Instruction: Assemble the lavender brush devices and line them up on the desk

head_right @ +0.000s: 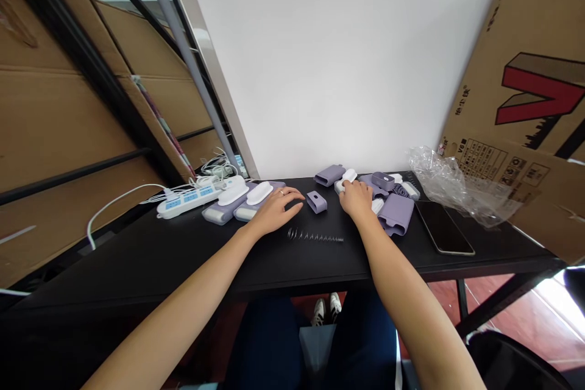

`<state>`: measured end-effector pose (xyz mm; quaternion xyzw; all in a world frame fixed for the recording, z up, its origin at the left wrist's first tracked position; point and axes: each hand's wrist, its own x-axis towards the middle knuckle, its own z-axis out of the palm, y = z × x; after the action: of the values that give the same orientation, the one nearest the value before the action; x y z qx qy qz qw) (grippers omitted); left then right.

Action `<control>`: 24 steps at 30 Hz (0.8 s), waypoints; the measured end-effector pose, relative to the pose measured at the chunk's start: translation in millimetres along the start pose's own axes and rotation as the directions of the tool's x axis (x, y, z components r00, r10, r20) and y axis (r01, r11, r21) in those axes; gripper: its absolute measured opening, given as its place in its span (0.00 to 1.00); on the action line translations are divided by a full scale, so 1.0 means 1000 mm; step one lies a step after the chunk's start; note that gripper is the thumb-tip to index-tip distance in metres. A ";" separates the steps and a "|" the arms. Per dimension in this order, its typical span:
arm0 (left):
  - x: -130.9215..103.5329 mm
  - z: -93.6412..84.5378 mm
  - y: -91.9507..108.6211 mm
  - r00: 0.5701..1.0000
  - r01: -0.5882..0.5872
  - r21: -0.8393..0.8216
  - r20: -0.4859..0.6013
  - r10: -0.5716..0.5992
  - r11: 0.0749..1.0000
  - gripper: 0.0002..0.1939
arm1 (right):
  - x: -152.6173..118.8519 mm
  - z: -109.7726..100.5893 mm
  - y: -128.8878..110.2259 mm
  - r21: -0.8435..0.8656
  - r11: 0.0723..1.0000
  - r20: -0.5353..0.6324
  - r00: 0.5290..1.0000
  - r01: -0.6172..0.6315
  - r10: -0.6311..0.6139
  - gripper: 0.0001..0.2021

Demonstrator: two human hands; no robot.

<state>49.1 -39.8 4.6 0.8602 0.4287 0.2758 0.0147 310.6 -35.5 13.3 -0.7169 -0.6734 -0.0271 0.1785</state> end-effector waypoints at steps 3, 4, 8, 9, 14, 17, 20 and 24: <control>-0.002 -0.004 0.015 0.999 -0.039 -0.073 0.027 0.041 0.997 0.17 | 0.001 0.007 -0.002 -0.039 0.999 0.015 1.000 0.013 -0.012 0.19; -0.003 -0.006 0.022 0.998 -0.058 -0.112 0.031 0.062 0.992 0.17 | 0.001 0.009 -0.003 -0.045 0.999 0.006 1.000 0.014 -0.014 0.19; -0.011 -0.010 0.055 0.935 -0.201 -0.353 0.209 0.286 0.914 0.27 | 0.003 0.014 -0.005 -0.056 0.998 -0.051 0.999 0.012 -0.015 0.16; -0.013 -0.009 0.062 0.906 -0.197 -0.374 0.284 0.314 0.906 0.31 | 0.003 0.014 -0.006 -0.060 0.998 -0.059 0.998 0.013 -0.017 0.16; -0.014 -0.002 0.070 0.830 -0.145 -0.368 0.459 0.315 0.918 0.18 | 0.006 0.015 -0.006 -0.047 0.999 -0.088 0.996 0.019 -0.023 0.15; -0.009 -0.005 0.057 0.849 -0.060 -0.364 0.471 0.239 0.930 0.18 | 0.007 0.012 -0.006 0.004 1.000 -0.077 0.997 0.012 -0.012 0.15; -0.006 -0.013 0.037 0.860 0.054 -0.349 0.492 0.134 0.935 0.23 | 0.009 0.006 -0.005 0.096 0.995 -0.040 0.999 -0.014 0.018 0.14; -0.004 -0.022 0.007 0.839 0.213 -0.305 0.543 -0.014 0.928 0.25 | 0.011 -0.004 -0.001 0.330 0.941 0.039 0.997 -0.071 0.062 0.13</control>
<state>41.1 -52.0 23.5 0.8583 0.4019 0.0976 0.3037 311.0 -26.0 20.0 -0.6994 -0.6461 0.1024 0.2879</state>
